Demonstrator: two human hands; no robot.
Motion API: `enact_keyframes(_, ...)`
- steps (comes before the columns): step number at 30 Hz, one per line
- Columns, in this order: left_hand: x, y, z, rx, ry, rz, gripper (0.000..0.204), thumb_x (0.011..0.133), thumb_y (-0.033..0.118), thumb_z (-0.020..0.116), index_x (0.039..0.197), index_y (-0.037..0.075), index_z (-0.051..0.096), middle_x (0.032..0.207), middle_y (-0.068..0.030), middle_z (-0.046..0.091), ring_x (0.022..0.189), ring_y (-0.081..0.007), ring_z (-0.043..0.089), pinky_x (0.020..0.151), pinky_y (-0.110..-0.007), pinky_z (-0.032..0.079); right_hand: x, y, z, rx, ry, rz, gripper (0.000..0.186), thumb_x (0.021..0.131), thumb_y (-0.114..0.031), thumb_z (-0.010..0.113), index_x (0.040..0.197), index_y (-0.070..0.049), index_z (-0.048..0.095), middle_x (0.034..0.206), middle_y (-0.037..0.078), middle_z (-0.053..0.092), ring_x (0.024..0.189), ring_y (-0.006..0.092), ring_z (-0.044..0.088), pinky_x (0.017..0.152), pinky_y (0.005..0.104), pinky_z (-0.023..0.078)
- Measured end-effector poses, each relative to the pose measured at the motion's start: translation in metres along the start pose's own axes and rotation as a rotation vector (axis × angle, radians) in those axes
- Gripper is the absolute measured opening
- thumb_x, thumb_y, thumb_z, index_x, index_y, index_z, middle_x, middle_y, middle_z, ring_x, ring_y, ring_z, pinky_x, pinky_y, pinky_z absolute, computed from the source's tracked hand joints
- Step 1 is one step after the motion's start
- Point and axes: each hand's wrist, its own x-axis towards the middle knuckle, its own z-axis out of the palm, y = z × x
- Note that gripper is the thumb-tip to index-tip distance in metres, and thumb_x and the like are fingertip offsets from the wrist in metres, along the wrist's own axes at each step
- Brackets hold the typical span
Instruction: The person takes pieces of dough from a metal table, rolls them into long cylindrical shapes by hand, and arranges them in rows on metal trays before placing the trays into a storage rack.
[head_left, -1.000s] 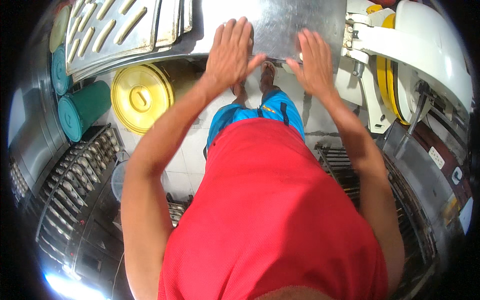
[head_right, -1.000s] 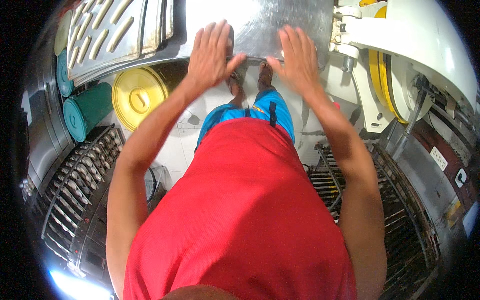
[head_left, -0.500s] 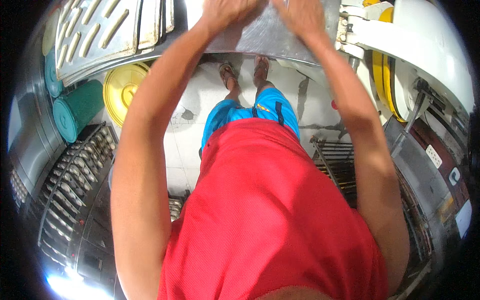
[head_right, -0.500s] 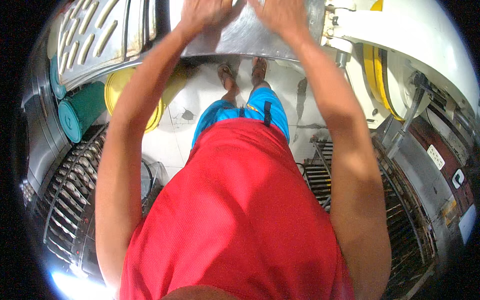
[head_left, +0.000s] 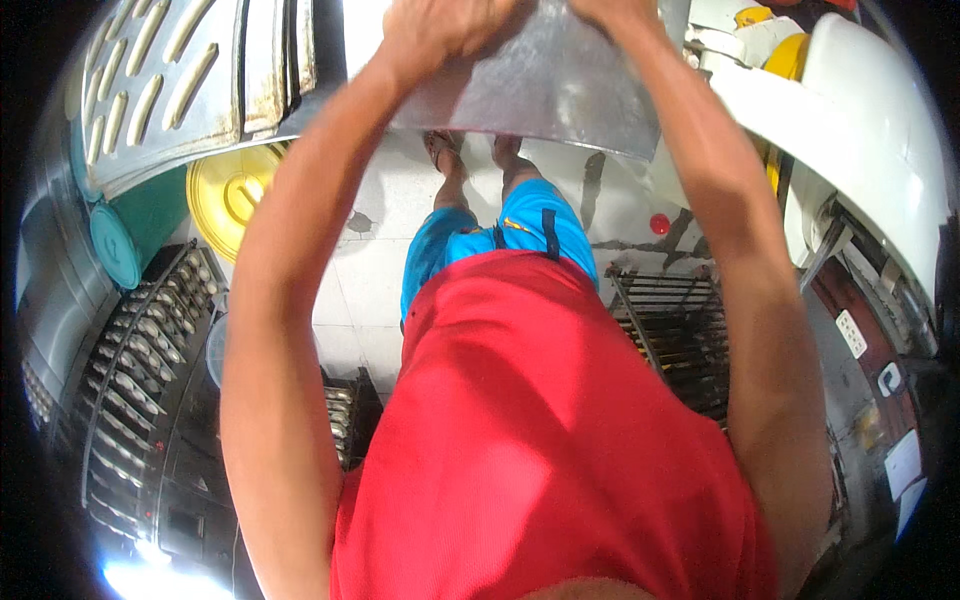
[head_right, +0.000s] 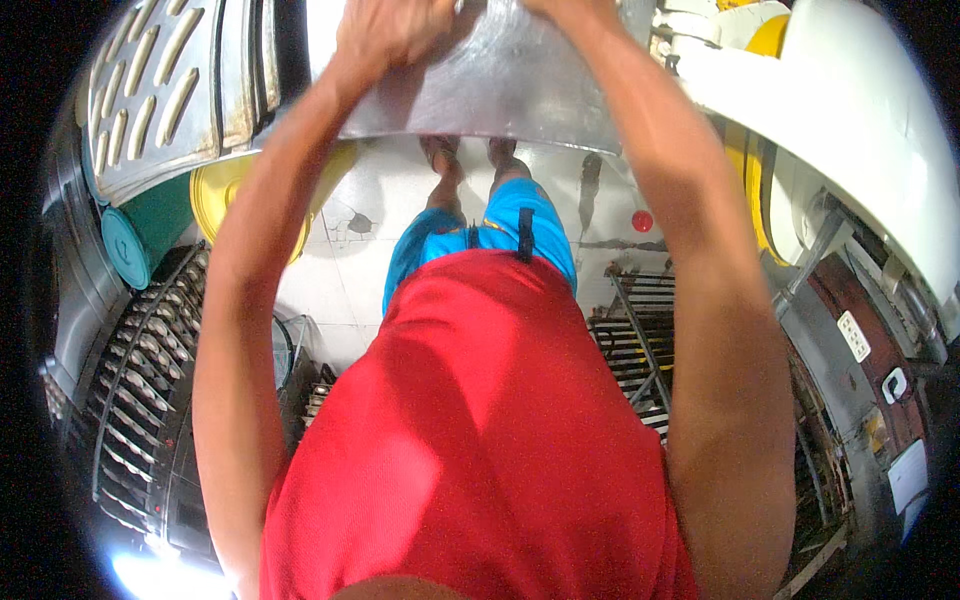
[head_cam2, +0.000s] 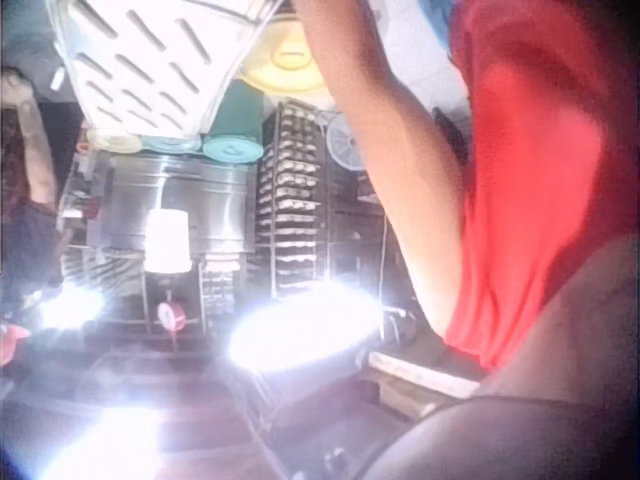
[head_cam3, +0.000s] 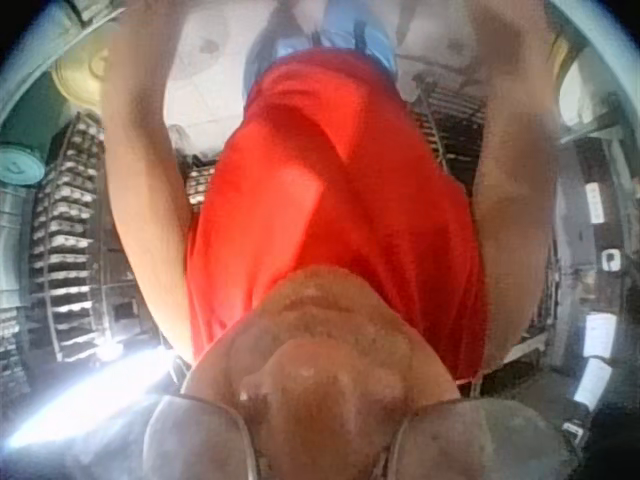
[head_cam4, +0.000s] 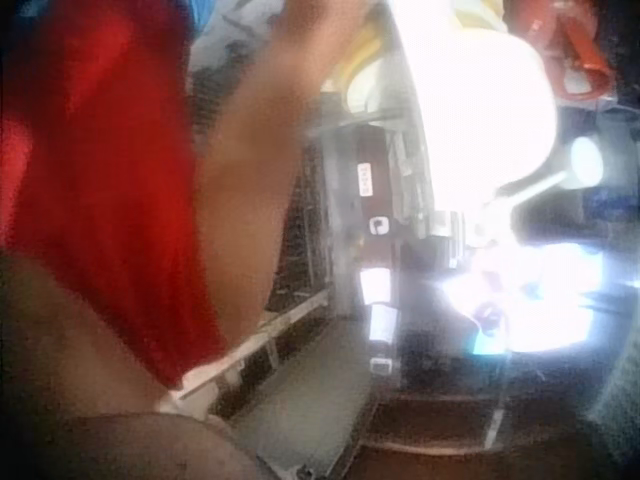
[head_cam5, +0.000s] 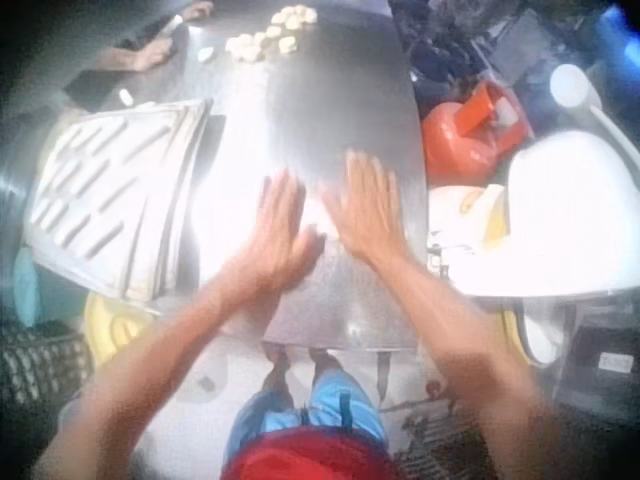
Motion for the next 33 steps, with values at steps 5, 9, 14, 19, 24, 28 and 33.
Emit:
enact_keyframes(5,-0.005,0.009,0.001,0.263,0.139,0.224,0.035,0.089,0.022,0.070,0.108,-0.006,0.063,0.146,-0.0503,0.035,0.141,-0.0637,0.033,0.116,-0.076,0.022,-0.019,-0.010,-0.044,0.267,-0.271,0.004,0.078,0.101,-0.053,0.054,0.154,0.002,0.040,0.161,0.024,0.039,0.152,0.0422,0.032,0.124,0.0564,0.023)
enact_keyframes(9,-0.104,0.077,-0.034,0.267,-0.247,-0.200,0.073,0.098,0.045,0.059,0.153,0.000,0.042,0.158,-0.0219,0.043,0.146,-0.0440,0.038,0.121,-0.061,0.024,-0.141,-0.047,-0.100,0.225,-0.263,-0.099,0.080,0.096,-0.053,0.062,0.151,0.004,0.044,0.158,0.027,0.040,0.149,0.0470,0.033,0.123,0.0587,0.023)
enact_keyframes(14,-0.118,0.105,-0.052,0.214,-0.398,-0.315,0.074,0.099,0.045,0.057,0.156,0.002,0.040,0.161,-0.0189,0.042,0.150,-0.0412,0.034,0.123,-0.062,0.018,-0.142,-0.062,-0.106,0.146,-0.358,0.023,0.085,0.095,-0.056,0.062,0.151,0.005,0.042,0.159,0.028,0.037,0.151,0.0477,0.030,0.124,0.0580,0.020)
enact_keyframes(19,-0.028,0.019,-0.026,0.320,-0.390,-0.257,0.069,0.103,0.047,0.051,0.155,0.002,0.042,0.157,-0.0201,0.047,0.147,-0.0401,0.039,0.121,-0.062,0.022,-0.004,-0.022,-0.031,0.031,-0.371,-0.012,0.076,0.101,-0.056,0.053,0.149,0.003,0.046,0.156,0.025,0.045,0.149,0.0415,0.037,0.124,0.0557,0.022)
enact_keyframes(24,0.013,-0.020,-0.009,0.551,0.095,0.012,0.049,0.084,0.029,0.075,0.119,-0.002,0.063,0.149,-0.0427,0.040,0.142,-0.0597,0.036,0.112,-0.079,0.027,0.027,-0.014,-0.019,0.136,-0.226,-0.049,0.079,0.105,-0.053,0.049,0.153,0.010,0.038,0.158,0.027,0.043,0.150,0.0387,0.037,0.125,0.0528,0.024)
enact_keyframes(28,-0.057,0.045,-0.034,0.391,-0.143,-0.281,0.069,0.099,0.048,0.056,0.148,0.000,0.047,0.152,-0.0226,0.050,0.142,-0.0447,0.042,0.118,-0.060,0.028,-0.060,-0.042,-0.080,0.175,-0.267,-0.161,0.078,0.097,-0.056,0.060,0.148,0.002,0.049,0.155,0.023,0.047,0.147,0.0430,0.037,0.123,0.0563,0.023)
enact_keyframes(33,-0.138,0.095,-0.062,0.253,-0.265,-0.283,0.076,0.099,0.049,0.056,0.156,0.002,0.041,0.162,-0.0203,0.040,0.151,-0.0424,0.033,0.124,-0.058,0.021,-0.145,-0.039,-0.112,0.273,-0.371,-0.166,0.081,0.096,-0.054,0.061,0.152,0.001,0.045,0.160,0.022,0.041,0.151,0.0431,0.031,0.125,0.0568,0.020)
